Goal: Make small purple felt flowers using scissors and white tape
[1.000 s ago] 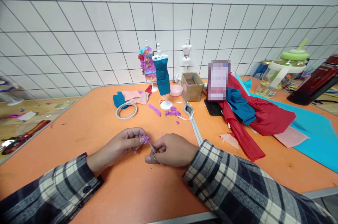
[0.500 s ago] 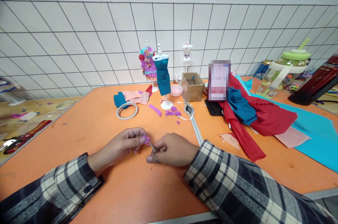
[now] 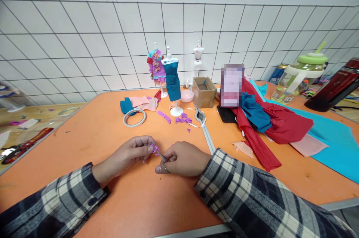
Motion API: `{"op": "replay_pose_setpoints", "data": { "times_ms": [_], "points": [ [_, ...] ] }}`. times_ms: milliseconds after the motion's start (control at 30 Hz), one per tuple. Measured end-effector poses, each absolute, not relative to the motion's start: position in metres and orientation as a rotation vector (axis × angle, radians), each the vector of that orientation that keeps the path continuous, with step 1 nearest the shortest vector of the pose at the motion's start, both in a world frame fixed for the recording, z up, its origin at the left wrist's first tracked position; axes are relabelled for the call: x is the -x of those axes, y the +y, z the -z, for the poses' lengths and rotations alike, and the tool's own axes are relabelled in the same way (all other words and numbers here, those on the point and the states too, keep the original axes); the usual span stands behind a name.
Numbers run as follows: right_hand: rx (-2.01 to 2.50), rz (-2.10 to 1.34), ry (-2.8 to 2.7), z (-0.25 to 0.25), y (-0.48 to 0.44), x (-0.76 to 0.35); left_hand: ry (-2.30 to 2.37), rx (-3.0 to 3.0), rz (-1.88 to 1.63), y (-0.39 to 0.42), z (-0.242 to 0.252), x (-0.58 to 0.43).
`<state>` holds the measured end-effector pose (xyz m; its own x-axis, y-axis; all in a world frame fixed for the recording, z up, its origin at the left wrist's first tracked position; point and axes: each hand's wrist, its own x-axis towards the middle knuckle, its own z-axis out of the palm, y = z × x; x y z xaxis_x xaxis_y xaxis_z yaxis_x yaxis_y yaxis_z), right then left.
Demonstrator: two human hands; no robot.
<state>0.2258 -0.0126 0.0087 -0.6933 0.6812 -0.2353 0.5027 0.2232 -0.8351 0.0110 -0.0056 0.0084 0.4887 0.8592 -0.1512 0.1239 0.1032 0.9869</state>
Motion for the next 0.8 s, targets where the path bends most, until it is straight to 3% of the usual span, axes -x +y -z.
{"op": "replay_pose_setpoints", "data": {
  "times_ms": [800],
  "points": [
    [1.094,-1.496,-2.314,-0.0055,-0.0123,-0.227,0.96,-1.414,-0.665,-0.0065,-0.0103,-0.0118]
  ]
}}
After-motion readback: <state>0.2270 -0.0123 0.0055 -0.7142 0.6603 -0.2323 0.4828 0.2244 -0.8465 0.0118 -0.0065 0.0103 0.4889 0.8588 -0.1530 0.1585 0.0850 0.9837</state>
